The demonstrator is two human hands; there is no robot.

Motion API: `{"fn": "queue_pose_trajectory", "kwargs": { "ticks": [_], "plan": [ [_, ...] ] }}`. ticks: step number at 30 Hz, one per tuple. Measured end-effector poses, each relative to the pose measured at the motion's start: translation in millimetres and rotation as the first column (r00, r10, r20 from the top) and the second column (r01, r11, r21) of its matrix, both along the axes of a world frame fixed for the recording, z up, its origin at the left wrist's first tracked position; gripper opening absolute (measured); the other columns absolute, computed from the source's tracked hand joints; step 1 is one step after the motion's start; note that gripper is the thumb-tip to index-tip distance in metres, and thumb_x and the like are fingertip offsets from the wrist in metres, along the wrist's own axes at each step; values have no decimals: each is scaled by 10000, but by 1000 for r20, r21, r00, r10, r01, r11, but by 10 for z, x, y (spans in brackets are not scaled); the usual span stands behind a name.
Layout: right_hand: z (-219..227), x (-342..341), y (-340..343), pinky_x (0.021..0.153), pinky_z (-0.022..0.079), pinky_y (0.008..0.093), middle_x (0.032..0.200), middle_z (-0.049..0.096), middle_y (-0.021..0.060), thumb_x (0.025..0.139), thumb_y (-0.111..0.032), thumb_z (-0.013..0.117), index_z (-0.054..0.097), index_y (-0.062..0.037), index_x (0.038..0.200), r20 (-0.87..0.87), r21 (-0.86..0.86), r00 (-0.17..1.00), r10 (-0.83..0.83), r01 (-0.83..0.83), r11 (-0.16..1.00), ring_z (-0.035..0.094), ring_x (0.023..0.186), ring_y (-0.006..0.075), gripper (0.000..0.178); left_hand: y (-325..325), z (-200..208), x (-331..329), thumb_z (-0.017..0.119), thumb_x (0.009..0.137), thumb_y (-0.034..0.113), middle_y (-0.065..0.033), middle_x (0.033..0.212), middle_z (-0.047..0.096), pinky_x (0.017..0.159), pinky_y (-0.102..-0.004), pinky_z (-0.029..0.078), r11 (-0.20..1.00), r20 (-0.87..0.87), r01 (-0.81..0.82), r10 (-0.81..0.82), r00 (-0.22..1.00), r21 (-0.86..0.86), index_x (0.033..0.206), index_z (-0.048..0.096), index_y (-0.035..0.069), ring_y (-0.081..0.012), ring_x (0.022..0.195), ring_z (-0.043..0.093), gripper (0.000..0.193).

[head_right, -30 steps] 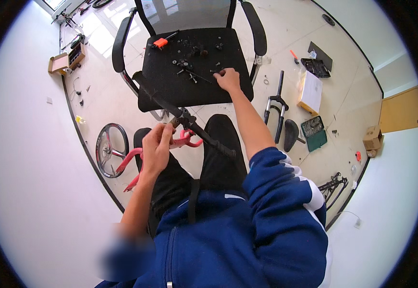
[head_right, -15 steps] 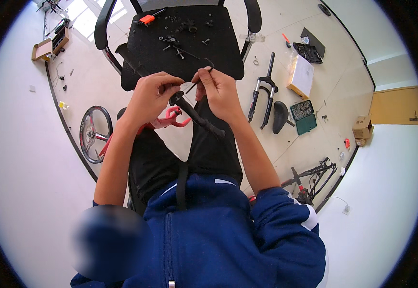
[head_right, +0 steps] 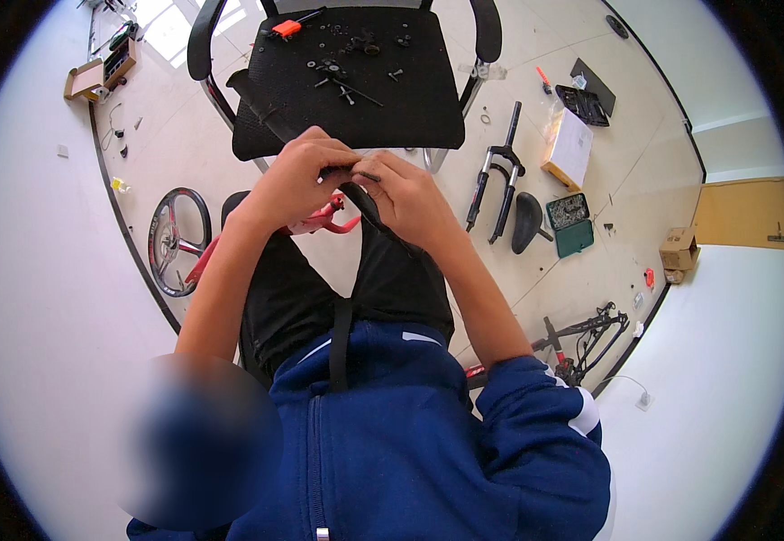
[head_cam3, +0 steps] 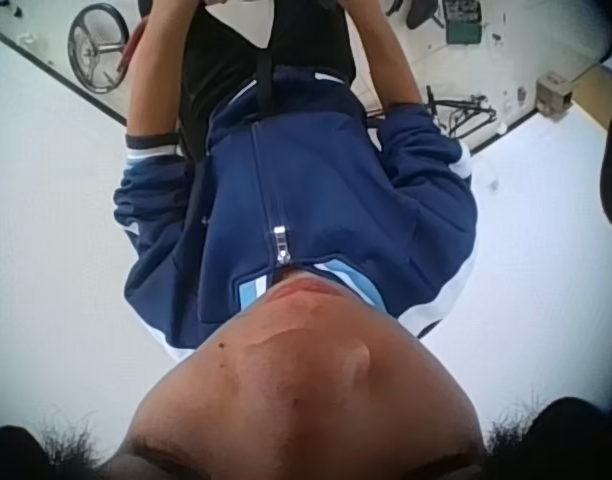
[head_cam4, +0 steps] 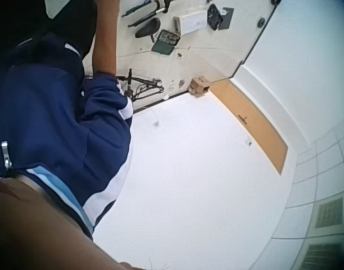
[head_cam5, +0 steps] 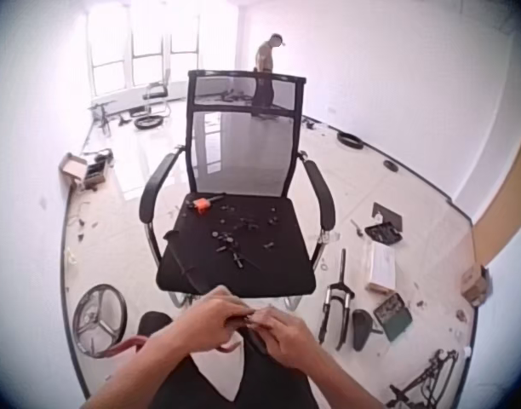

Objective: The person installs a disc brake rotor onto a bicycle wheel and then attaches a headset to a bicycle fork. They use an Allen key to tighten bolts on the headset assembly.

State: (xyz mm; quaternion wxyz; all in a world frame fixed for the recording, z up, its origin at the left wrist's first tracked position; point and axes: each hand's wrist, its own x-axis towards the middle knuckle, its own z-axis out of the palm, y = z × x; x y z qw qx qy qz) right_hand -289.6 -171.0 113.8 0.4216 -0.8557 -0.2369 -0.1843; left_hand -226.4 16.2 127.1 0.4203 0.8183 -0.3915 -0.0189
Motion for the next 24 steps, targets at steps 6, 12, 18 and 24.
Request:
{"fn": "queue_pose_trajectory", "kwargs": {
  "ticks": [6,12,18,24],
  "plan": [
    [135,-42,-8,692,555,333,958,670,140,898,-34,658,665,-16,1046,-48,-13,996,-69,69,998,688,806,283,149,-51,-123,-15,705,722,-1,-74,807,716,743,-338,518,998,108,-28,33,994,-48,927,770,57,-244,794,602,223],
    [154,-167,74,770,575,267,959,689,112,863,46,690,678,14,1087,-8,228,988,-153,151,962,722,856,174,227,-84,-211,-13,761,710,0,-72,729,685,626,-313,500,980,87,-109,125,988,-169,912,783,59,-192,701,589,212],
    [109,-190,187,754,577,262,962,708,80,865,21,717,691,4,1111,-281,645,955,-90,258,719,718,873,158,247,-87,-237,-7,786,703,13,-74,705,659,590,-295,486,969,94,-145,167,981,-200,931,783,60,-176,661,592,233],
    [-127,-45,319,718,561,230,849,716,66,834,18,763,721,21,1001,-326,742,940,-95,317,590,705,842,124,172,-103,-185,-33,762,690,7,-68,708,662,604,-304,501,966,68,-176,192,979,-190,893,778,60,-187,668,606,211]
  ]
}}
